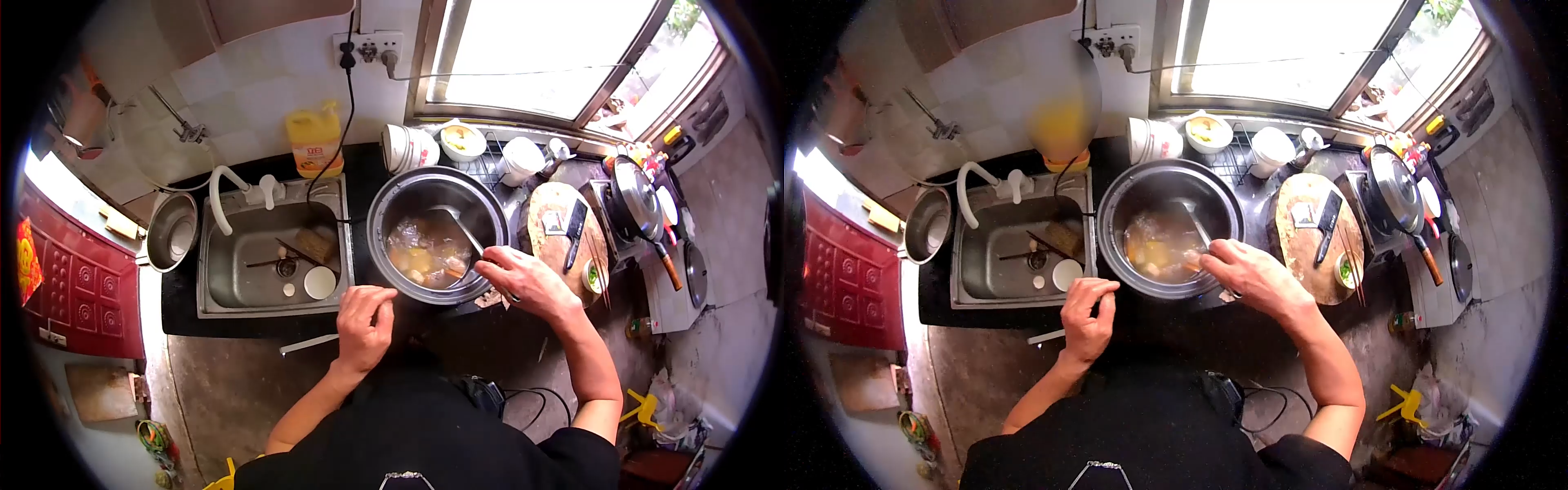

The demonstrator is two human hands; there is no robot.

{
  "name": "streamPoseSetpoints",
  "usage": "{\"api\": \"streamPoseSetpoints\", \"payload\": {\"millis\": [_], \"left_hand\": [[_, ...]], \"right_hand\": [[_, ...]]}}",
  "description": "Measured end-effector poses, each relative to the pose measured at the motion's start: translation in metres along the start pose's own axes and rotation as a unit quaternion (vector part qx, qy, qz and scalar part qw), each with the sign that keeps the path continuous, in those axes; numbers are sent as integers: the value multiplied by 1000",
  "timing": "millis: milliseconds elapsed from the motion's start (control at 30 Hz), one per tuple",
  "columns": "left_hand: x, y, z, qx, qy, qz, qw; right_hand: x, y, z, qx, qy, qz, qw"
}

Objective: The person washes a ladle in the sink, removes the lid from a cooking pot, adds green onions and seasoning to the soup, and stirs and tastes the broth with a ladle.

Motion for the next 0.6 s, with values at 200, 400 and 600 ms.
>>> {"api": "streamPoseSetpoints", "payload": {"millis": [200, 400, 600], "left_hand": [[-3, 7, -5, -51, -13, -14, 999], [-4, 8, -12, -86, -22, -18, 996], [-8, 7, -15, -98, -36, -24, 994]], "right_hand": [[23, -3, 7, 29, -30, 74, 996], [11, -13, 5, 179, -151, 220, 947], [35, -38, -10, 361, -132, 450, 806]]}}
Point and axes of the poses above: each hand's wrist, its own z-axis towards the middle knuckle, its own x-axis out of the palm, y = z × x, the point moved 4 cm from there along z, towards the middle knuckle, and after that the axes turned 9 degrees about -z, right-handed, at the moved point
